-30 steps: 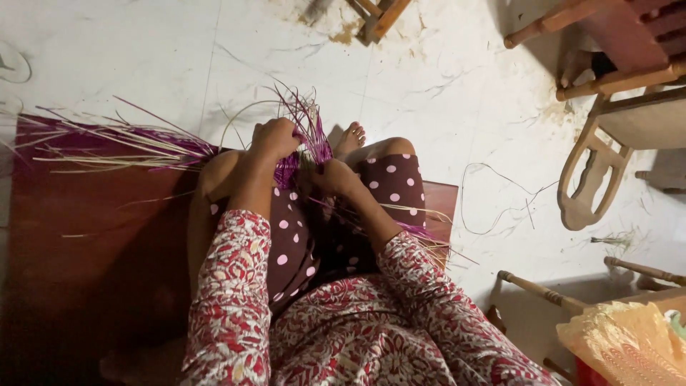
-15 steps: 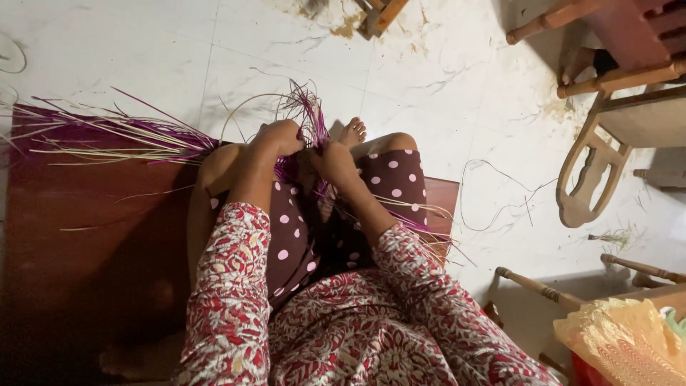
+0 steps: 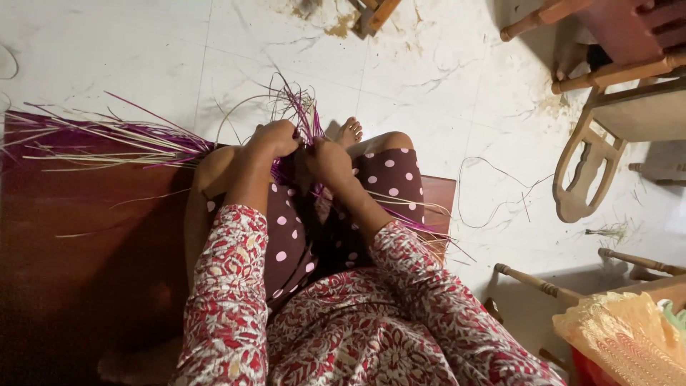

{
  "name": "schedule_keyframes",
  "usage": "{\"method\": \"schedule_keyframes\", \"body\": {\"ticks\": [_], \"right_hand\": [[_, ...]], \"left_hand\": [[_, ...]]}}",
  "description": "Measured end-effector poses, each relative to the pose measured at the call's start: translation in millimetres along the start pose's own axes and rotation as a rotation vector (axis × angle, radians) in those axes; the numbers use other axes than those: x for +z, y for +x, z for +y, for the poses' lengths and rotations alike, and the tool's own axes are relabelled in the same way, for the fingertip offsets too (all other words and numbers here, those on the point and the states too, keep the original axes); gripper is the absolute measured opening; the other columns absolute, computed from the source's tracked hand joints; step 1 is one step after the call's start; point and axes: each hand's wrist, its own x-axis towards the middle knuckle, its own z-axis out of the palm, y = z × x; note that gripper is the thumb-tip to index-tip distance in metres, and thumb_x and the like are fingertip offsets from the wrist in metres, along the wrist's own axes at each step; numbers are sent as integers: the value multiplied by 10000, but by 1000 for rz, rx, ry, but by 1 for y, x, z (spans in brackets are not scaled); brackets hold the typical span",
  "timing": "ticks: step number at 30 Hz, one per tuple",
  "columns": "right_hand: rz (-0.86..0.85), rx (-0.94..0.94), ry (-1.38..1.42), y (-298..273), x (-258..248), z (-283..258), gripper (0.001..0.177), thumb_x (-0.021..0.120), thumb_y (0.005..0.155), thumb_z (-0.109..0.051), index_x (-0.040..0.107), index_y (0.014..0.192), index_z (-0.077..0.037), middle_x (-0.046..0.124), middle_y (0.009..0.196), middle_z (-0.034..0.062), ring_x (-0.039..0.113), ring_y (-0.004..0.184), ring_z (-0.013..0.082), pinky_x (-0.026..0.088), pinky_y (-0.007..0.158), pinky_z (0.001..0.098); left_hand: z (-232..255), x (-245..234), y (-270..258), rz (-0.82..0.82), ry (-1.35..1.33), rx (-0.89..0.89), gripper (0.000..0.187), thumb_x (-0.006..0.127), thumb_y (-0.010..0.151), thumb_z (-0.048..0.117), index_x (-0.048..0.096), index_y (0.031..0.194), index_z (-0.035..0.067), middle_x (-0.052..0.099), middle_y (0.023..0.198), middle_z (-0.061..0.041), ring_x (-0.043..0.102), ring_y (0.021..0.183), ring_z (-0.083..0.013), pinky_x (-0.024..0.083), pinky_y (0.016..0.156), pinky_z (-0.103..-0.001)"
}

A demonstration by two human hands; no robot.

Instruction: Weaving a hand fan by interlacing colored strips of material while seated on a low bench.

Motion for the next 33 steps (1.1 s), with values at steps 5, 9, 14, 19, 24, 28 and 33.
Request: {"method": "schedule_keyframes", "body": {"ticks": [5,9,14,19,24,28,33], "right_hand": [[133,-23,-258,6,27,-8,211,593,850,-201,742,940,-82,732,812,121,765,806,343,629,676,481],[13,70,-222,16,22,-10,230,572,868,-222,740,817,-73,717,730,99,761,760,356,616,639,491],[-63,117,102,18,11,-4,374,563,900,-353,721,843,-19,732,805,217,747,851,430,594,702,554],[-103,-17,120,-3,-12,-2,296,567,895,-209,717,822,36,731,804,269,734,850,474,580,720,516],[-59,119,355,13,5,8,426,598,899,-384,742,973,10,739,939,267,696,1023,460,524,868,586],[-29,116,384,9,-41,-27,407,636,835,-465,772,968,-105,759,932,192,715,1022,413,546,893,536],[58,21,77,30,-25,-1,323,699,815,-389,728,917,-84,753,853,167,733,925,421,567,809,524]], "left_hand": [[-5,9,3,-32,-4,-29,415,531,947,310,754,1128,10,731,1189,-232,644,1206,-441,316,1142,-654],[0,-1,-5,-23,20,-29,395,550,935,295,764,1112,14,744,1164,-223,664,1178,-437,351,1119,-638],[-2,0,0,2,1,-28,385,542,916,311,775,1079,51,751,1122,-200,684,1134,-418,402,1095,-610],[11,-13,-17,-65,10,-27,403,575,922,333,774,1102,31,746,1134,-206,673,1159,-417,396,1104,-602],[-10,5,6,-45,34,-20,403,603,875,319,782,1124,58,748,1147,-188,676,1165,-406,431,1081,-617],[-3,7,0,9,-4,-9,302,562,874,104,777,1059,0,751,1056,-221,678,1103,-448,351,1115,-645],[-6,3,0,50,-55,-18,274,559,890,138,776,1003,14,750,1054,-184,671,1122,-431,332,1131,-618]]}}
